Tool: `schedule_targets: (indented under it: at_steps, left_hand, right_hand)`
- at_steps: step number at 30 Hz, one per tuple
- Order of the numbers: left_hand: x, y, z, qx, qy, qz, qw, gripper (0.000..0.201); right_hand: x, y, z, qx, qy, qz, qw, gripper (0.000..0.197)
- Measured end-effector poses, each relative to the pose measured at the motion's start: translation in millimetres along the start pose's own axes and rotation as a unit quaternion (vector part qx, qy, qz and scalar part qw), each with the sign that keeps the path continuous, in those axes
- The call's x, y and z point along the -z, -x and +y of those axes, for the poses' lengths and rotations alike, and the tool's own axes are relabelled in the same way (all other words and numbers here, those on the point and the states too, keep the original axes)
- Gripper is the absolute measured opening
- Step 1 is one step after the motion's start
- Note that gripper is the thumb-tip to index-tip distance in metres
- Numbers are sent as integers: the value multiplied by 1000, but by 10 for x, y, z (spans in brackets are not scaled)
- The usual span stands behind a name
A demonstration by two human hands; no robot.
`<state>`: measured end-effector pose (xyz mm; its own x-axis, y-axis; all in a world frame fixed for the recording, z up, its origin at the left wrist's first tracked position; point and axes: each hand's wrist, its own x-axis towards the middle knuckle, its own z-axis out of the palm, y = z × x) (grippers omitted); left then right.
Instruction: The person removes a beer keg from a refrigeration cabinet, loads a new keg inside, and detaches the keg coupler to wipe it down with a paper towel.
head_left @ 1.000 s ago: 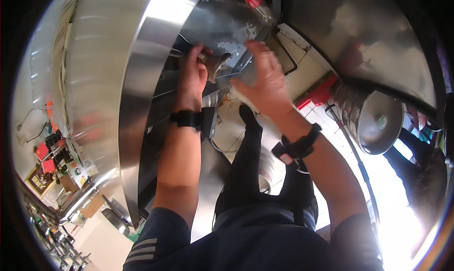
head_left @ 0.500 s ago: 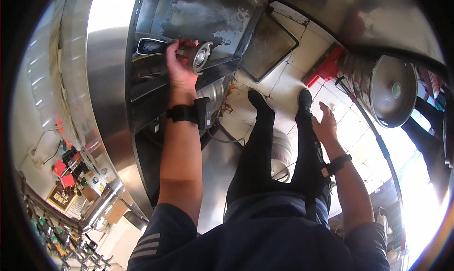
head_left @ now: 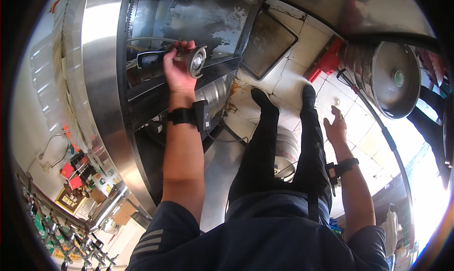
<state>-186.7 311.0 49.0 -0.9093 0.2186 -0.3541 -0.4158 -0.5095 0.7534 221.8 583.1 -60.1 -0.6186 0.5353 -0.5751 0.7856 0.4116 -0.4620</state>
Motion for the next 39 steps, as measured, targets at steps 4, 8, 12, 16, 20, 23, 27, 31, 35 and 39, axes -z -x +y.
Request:
schedule_targets:
  at_steps: [4, 8, 12, 16, 20, 23, 27, 31, 35, 39]
  left_hand:
    - [51, 38, -38, 5, 27, -10, 1000, 21]
    - [59, 65, -54, 11, 59, -44, 997, 23]
    - [36, 102, -82, 14, 61, -37, 997, 24]
    - [75, 94, -51, 8, 45, -43, 998, 25]
    - [75, 79, -80, 24, 58, -33, 998, 25]
    - [111, 55, -88, 15, 56, -54, 997, 25]
    - [119, 51, -86, 18, 54, -43, 997, 25]
    - [73, 48, -108, 24, 50, -31, 998, 24]
    - [73, 37, -99, 27, 62, -21, 998, 20]
    - [83, 3, -115, 31, 62, -28, 997, 24]
  right_hand:
    - [-99, -48, -343, 32, -52, -11, 998, 56]
    - [-219, -212, -1085, 67, -168, -91, 979, 63]
    - [-391, -301, -2245, 88, -395, -224, 887, 85]
    - [-397, -328, -3128, 75, -517, -302, 797, 106]
    - [-495, -407, -3335, 61, -502, -315, 803, 122]
    - [-543, -409, -3348, 52, -487, -317, 812, 127]
    - [-579, -399, -3337, 50, -472, -327, 817, 127]
    - [-623, -423, -3352, 55, -476, -332, 812, 126]
    - [-666, -453, -3380, 64, -471, -326, 817, 124]
    - [-733, -485, -3244, 53, -476, -329, 814, 120]
